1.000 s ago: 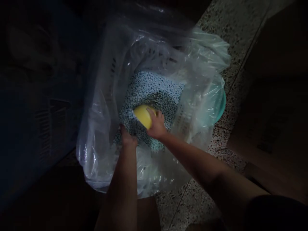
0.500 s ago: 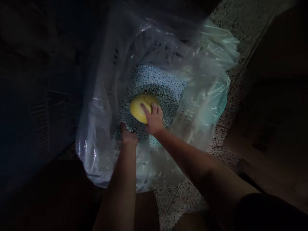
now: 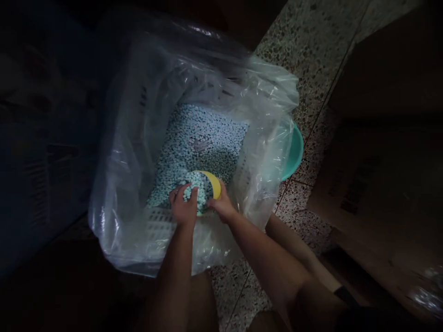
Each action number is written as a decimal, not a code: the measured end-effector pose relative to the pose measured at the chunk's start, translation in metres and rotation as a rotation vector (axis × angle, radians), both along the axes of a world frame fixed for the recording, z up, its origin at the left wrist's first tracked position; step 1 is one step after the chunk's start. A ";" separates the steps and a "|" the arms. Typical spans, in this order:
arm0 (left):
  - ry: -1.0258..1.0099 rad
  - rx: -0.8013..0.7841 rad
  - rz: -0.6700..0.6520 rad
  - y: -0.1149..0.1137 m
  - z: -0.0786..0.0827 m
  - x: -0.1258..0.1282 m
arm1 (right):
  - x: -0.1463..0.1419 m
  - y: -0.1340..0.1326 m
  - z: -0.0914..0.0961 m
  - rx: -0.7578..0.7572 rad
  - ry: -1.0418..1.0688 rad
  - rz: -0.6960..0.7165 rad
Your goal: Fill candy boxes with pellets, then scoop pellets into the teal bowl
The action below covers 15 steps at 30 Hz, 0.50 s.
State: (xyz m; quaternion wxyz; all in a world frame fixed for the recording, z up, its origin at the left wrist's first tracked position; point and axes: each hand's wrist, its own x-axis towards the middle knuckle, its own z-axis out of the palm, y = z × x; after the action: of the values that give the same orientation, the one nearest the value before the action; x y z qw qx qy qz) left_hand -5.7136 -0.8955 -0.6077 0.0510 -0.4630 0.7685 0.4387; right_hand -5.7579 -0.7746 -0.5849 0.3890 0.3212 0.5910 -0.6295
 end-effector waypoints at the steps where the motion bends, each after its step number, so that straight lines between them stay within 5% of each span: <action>1: 0.041 -0.074 -0.066 0.004 0.007 0.001 | 0.000 0.003 0.007 -0.035 -0.007 -0.031; 7: 0.375 -0.378 -0.535 0.008 0.048 0.001 | -0.017 0.017 0.045 -0.145 -0.030 -0.050; 10: 0.430 -0.368 -0.480 0.005 0.073 -0.004 | -0.026 0.023 0.064 -0.198 -0.032 -0.100; 15: 0.344 -0.320 -0.172 -0.006 0.097 -0.015 | -0.040 0.040 0.101 -0.238 -0.031 -0.103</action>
State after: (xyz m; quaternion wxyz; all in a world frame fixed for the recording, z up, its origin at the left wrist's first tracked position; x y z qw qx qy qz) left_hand -5.7291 -0.9010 -0.5106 -0.1171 -0.3167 0.8621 0.3779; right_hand -5.7983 -0.7350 -0.4841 0.4008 0.3123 0.4887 -0.7093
